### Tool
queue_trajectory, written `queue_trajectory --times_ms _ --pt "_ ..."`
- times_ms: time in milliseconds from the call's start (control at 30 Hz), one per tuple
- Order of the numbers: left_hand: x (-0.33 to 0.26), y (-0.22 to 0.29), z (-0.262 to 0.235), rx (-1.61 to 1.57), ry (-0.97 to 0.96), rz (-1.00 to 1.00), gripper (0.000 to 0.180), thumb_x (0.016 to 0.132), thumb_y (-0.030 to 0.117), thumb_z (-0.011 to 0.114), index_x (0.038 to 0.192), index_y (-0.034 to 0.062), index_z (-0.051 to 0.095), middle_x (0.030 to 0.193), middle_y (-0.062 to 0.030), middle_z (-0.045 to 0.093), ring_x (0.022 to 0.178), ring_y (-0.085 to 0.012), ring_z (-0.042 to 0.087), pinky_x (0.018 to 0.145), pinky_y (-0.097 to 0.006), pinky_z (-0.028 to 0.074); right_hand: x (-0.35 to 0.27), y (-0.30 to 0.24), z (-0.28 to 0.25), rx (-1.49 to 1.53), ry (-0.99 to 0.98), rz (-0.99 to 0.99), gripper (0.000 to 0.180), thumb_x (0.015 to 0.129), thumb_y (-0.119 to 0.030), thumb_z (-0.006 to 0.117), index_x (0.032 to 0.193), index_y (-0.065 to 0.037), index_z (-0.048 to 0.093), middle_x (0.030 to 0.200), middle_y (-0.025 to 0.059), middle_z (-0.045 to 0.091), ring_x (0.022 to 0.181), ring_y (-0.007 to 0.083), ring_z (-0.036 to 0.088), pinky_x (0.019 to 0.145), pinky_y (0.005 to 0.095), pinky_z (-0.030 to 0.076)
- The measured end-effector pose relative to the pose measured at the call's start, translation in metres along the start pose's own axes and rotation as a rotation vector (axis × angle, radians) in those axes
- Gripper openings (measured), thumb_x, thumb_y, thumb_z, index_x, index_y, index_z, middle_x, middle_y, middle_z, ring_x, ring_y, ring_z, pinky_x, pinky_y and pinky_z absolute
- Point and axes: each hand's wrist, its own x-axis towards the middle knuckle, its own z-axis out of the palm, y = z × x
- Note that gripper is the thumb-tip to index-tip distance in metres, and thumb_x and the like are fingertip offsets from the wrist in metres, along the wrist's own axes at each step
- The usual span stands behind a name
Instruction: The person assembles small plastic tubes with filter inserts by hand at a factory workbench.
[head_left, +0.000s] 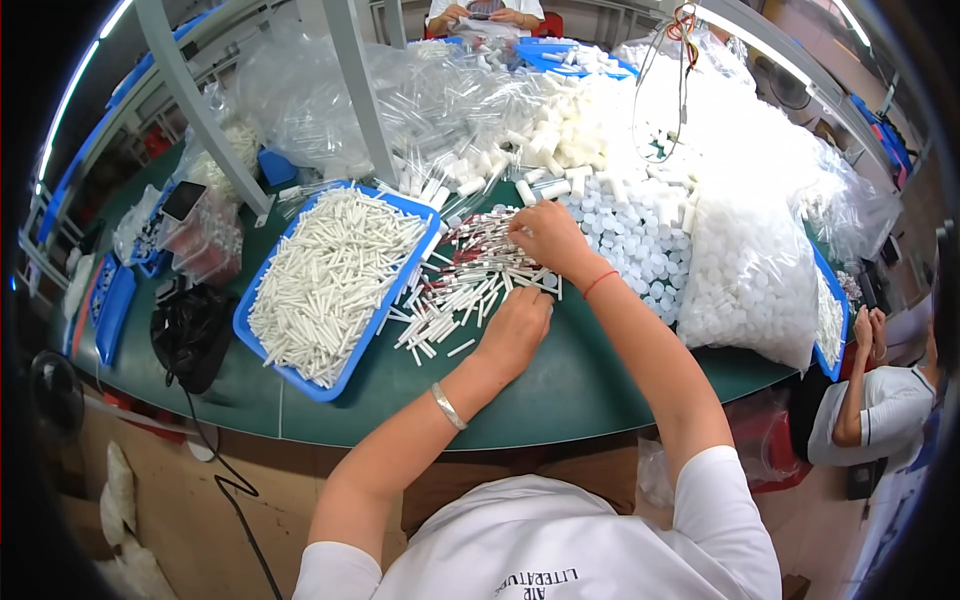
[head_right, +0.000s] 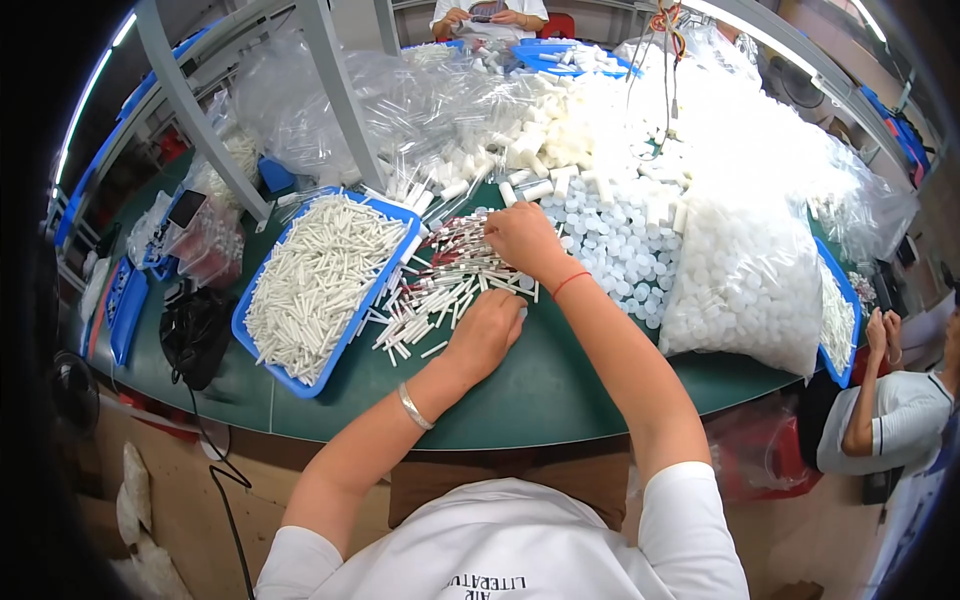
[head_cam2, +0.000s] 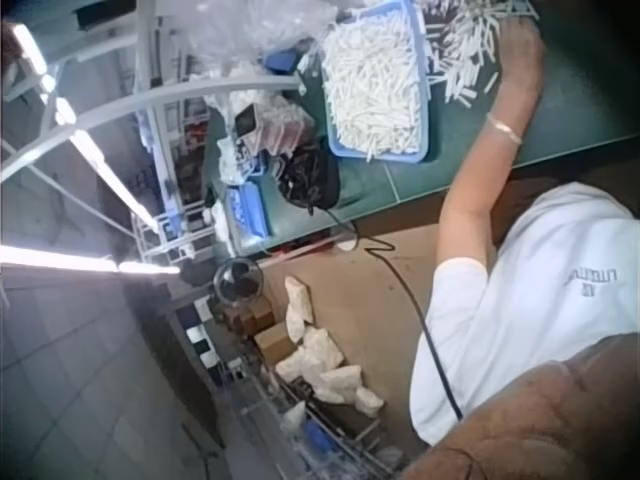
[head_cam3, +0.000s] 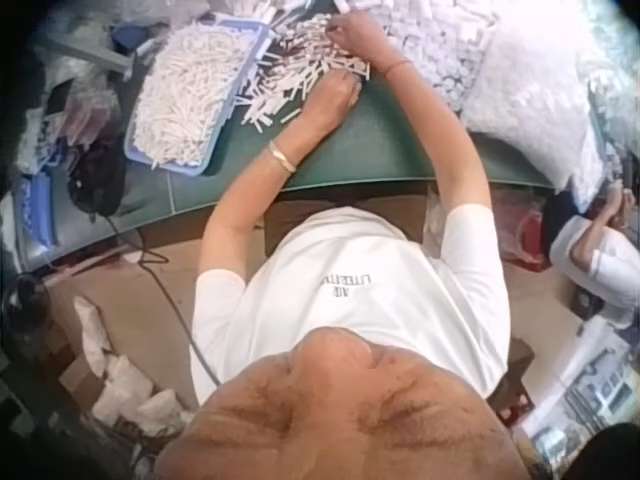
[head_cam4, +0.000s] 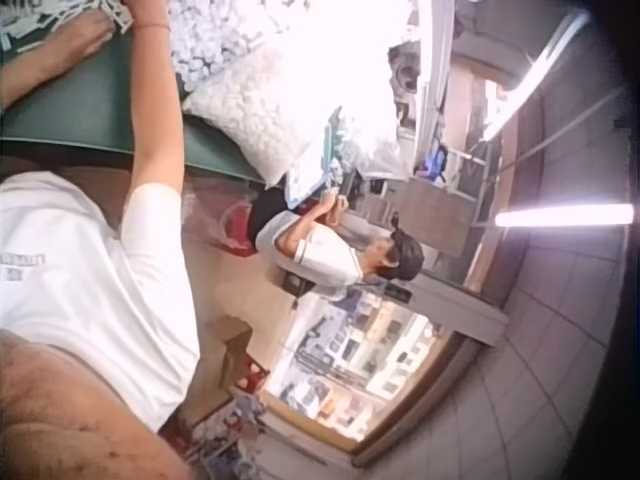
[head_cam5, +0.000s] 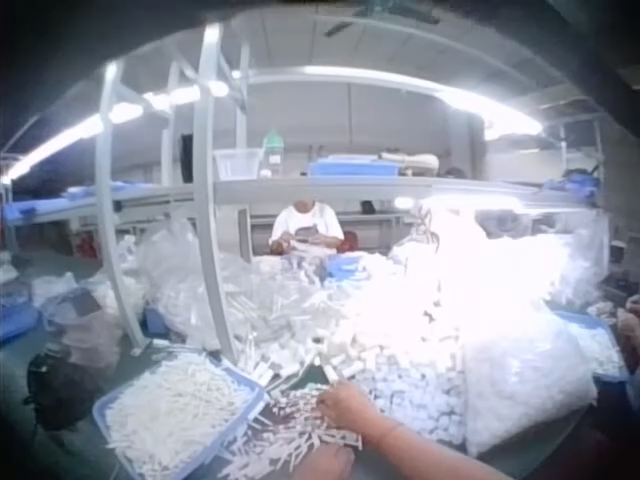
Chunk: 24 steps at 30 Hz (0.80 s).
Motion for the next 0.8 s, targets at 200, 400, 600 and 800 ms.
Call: queue_trajectory --times_ms 200,400,600,800 --pt "-0.004 0.008 -0.016 -0.476 0.032 -0.395 0.024 0.083 0.005 0.066 0.107 0.0029 0.066 0.094 -0.0077 0.055 0.075 -0.0139 0.06 0.065 -0.024 0.05 -0.006 0.004 0.0 0.131 0.024 -0.015 0.008 0.074 -0.015 0.067 0.073 -0.007 0.067 0.075 0.0092 0.066 0.08 0.0288 0.06 0.076 0.0397 0.046" --pt "-0.005 -0.004 -0.027 -0.967 0.07 -0.671 0.025 0.089 0.009 0.062 0.113 -0.0005 0.063 0.097 -0.005 0.058 0.083 -0.0112 0.061 0.075 -0.023 0.052 -0.012 -0.004 -0.009 0.279 -0.032 0.142 0.014 0.074 -0.018 0.07 0.076 -0.005 0.065 0.077 0.0121 0.066 0.08 0.0291 0.062 0.073 0.0398 0.049" --pt "-0.001 -0.011 -0.037 -1.287 0.116 -0.846 0.032 0.092 0.013 0.061 0.119 -0.0046 0.057 0.1 -0.0092 0.064 0.085 -0.0133 0.063 0.08 -0.026 0.053 -0.019 0.0 -0.01 0.226 -0.028 0.026 0.014 0.079 -0.019 0.068 0.083 -0.005 0.065 0.082 0.0117 0.064 0.08 0.0289 0.063 0.068 0.0382 0.05" --pt "-0.001 -0.022 -0.039 -1.525 0.152 -0.873 0.038 0.094 0.012 0.057 0.127 -0.0043 0.049 0.112 -0.0121 0.061 0.096 -0.0159 0.061 0.088 -0.028 0.052 -0.032 0.009 -0.025 0.228 -0.108 0.177 0.017 0.087 -0.018 0.061 0.099 -0.007 0.066 0.092 0.0135 0.062 0.088 0.0327 0.061 0.077 0.0399 0.049"
